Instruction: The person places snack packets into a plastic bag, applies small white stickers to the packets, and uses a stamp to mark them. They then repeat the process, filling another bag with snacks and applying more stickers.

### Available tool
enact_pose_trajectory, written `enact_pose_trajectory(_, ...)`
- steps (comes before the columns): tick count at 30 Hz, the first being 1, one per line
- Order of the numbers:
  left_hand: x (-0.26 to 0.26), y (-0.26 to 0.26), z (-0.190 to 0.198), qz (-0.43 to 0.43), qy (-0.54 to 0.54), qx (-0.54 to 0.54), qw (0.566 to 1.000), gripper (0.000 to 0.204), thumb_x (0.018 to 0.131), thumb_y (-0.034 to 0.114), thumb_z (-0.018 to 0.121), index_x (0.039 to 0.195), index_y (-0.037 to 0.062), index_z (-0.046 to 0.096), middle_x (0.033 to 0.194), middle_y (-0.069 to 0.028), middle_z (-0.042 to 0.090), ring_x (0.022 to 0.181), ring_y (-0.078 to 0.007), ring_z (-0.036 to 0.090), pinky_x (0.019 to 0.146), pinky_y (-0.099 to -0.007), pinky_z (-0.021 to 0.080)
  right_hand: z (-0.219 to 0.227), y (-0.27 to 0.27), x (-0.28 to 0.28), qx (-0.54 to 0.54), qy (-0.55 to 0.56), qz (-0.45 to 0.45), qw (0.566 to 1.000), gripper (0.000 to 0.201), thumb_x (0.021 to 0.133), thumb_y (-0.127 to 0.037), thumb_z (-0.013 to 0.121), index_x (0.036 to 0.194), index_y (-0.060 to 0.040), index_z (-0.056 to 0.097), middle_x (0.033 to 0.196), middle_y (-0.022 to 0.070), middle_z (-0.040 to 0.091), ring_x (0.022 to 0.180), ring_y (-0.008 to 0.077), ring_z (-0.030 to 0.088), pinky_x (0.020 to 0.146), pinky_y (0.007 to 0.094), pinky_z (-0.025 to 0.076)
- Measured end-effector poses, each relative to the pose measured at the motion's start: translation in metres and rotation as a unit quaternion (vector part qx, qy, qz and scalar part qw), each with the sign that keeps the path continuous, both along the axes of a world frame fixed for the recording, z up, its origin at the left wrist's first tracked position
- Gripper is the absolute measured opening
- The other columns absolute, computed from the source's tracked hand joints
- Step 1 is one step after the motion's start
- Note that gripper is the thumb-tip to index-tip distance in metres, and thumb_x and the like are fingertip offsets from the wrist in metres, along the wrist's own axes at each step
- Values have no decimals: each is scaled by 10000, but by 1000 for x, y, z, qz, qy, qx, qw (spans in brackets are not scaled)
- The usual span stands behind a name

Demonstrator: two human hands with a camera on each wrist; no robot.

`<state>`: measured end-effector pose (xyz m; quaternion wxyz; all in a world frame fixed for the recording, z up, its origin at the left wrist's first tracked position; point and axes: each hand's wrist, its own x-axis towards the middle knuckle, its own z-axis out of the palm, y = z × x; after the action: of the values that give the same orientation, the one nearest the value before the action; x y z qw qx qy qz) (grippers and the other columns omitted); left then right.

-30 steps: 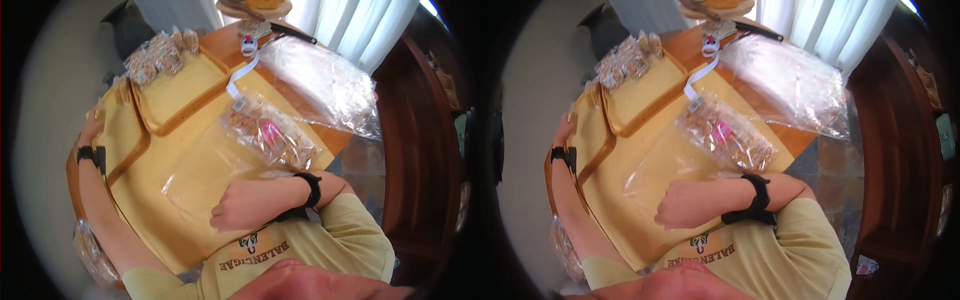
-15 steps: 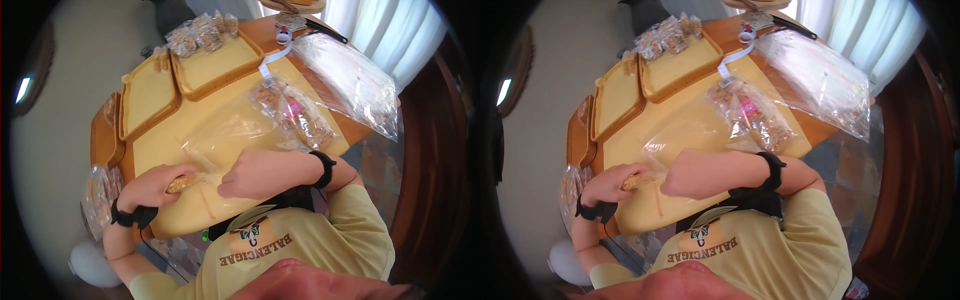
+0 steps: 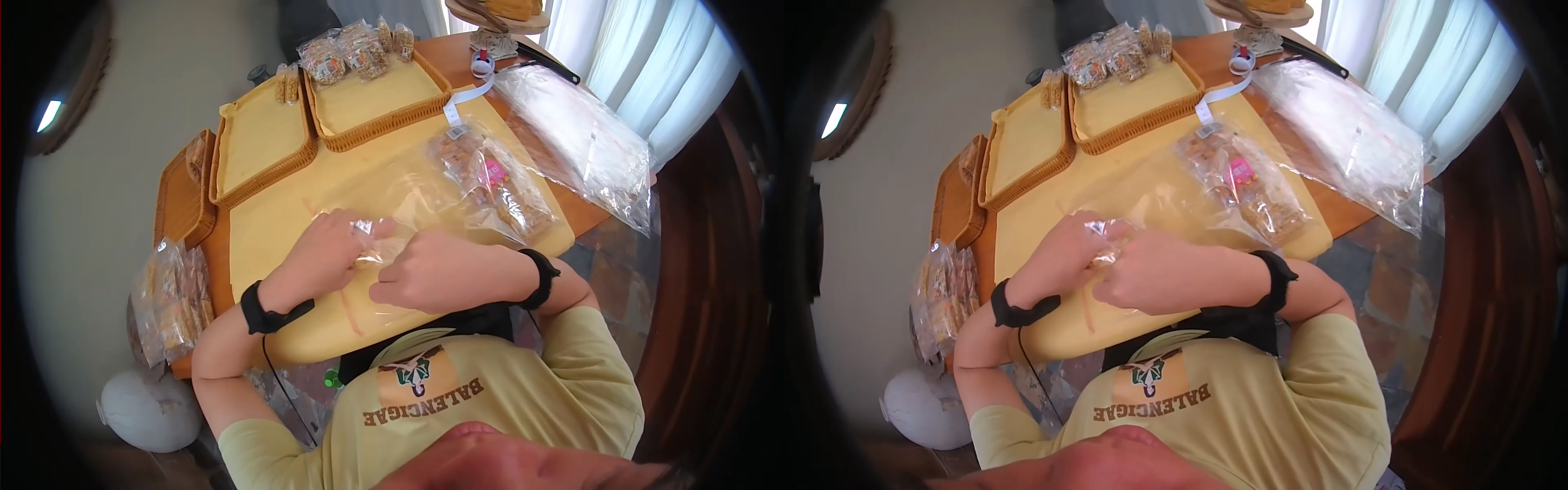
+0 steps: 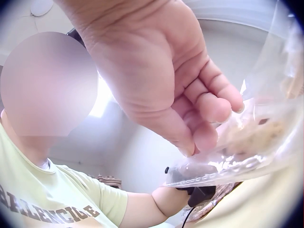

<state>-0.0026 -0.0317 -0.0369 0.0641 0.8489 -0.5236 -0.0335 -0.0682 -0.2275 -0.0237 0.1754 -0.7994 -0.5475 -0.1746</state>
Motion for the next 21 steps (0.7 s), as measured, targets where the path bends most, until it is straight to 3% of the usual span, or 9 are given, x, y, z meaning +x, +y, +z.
enact_pose_trajectory(3,-4,-20,-18,-55,-84,-58,993,474,719,118,559,1188,140,498,897,-106,515,845,-263,491,675,-376,373,-4,2,2,42,-25,11,999,93,642,-101,559,670,-55,483,585,57,490,557,197,560,458,299,438)
enact_pose_trajectory(7,-3,-40,-15,-26,-181,-85,979,438,745,169,523,1181,134,503,908,-107,497,830,-251,478,655,-367,354,-6,4,0,32,-13,-7,999,97,621,-97,562,649,-44,486,597,59,484,565,185,556,464,286,447)
enact_pose_trajectory(10,-3,-53,-22,2,-127,-99,987,483,746,169,520,1225,133,466,929,-116,479,810,-268,463,664,-381,349,-12,11,1,74,-53,6,996,111,610,-98,566,650,-35,484,603,58,485,556,178,551,466,281,454)
enact_pose_trajectory(12,4,-59,-41,-61,-61,-86,993,547,753,196,520,1286,149,407,982,-138,471,867,-288,471,718,-397,359,-10,12,1,72,-53,10,996,118,604,-102,569,646,-34,482,603,57,485,557,175,552,467,281,456)
enact_pose_trajectory(16,0,-54,-28,-113,-23,-96,989,593,755,206,516,1326,170,357,1038,-154,461,944,-317,466,787,-419,359,-7,5,-4,77,-49,9,996,133,598,-110,577,635,-30,478,590,58,480,568,176,559,466,282,457)
enact_pose_trajectory(18,4,-42,-22,-82,4,-35,996,607,753,218,517,1336,185,351,1066,-158,460,1007,-334,449,828,-431,355,-10,5,-7,76,-40,4,996,132,605,-113,578,635,-28,481,588,60,485,570,179,561,472,284,457)
enact_pose_trajectory(21,4,-45,-18,-86,52,-16,995,602,746,150,518,1328,176,368,1026,-142,462,958,-325,446,802,-375,380,-27,16,-7,58,-27,2,998,130,618,-118,577,641,-24,490,588,63,498,570,185,562,485,289,457)
